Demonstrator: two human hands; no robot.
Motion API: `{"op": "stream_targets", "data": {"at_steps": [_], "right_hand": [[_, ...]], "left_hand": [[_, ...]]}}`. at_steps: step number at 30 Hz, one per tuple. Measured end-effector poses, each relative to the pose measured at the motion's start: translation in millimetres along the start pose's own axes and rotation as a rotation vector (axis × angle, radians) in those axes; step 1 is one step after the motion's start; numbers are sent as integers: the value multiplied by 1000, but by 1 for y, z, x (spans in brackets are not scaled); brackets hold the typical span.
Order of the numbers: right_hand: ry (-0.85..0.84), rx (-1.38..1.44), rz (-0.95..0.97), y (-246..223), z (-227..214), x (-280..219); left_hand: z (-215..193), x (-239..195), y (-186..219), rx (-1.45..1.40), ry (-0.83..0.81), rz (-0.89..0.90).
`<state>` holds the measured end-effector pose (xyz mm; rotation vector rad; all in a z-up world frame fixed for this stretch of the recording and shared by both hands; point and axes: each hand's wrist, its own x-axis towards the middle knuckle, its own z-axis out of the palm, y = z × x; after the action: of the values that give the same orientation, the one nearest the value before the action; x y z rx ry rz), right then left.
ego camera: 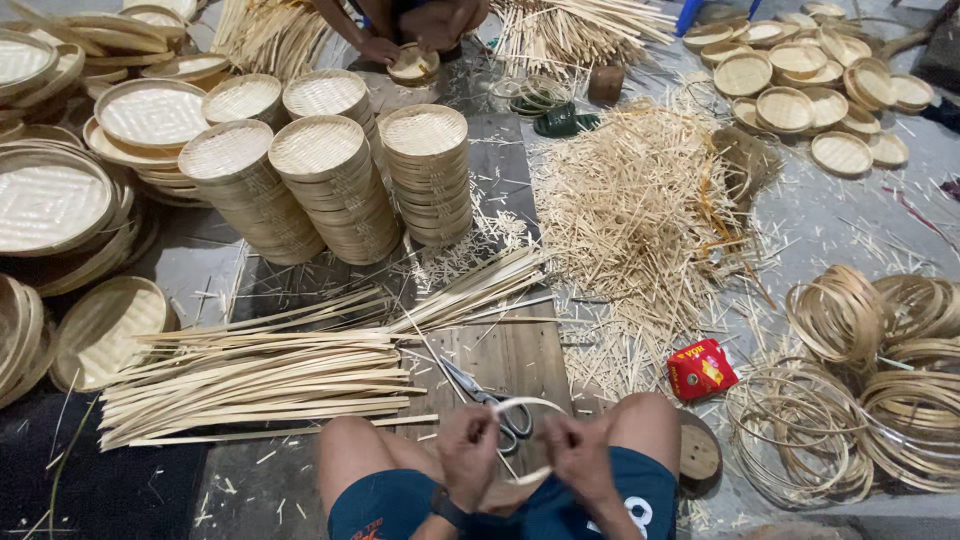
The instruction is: The person sits on the floor and weaves thin bamboo strips around a circular bamboo frame to form a basket rim. They repeatedly bend and interlace the strips by hand, occasionally using shears to trim excess material. Finished rims are stacked nearby.
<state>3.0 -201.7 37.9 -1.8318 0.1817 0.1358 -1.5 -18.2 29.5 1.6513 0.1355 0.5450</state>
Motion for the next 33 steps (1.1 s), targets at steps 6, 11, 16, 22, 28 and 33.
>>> {"op": "stream_targets", "data": {"at_steps": [6, 11, 16, 22, 28, 33], "right_hand": [[-179, 343, 114, 46, 29, -4], [-172, 410, 301, 72, 41, -13], [-381, 520, 331, 87, 38, -30], [-525, 669, 113, 81, 16, -33], [-111, 83, 2, 90, -1, 23], [-56, -477, -54, 136, 47, 102]], "left_hand": [[-5, -20, 36, 54, -295, 80], [-16, -20, 31, 133, -391, 30], [-17, -29, 16, 229, -435, -21], [-13, -31, -6, 63, -448, -46], [-45, 21, -35, -426, -245, -644], [-88, 42, -29, -592, 17, -691]]}}
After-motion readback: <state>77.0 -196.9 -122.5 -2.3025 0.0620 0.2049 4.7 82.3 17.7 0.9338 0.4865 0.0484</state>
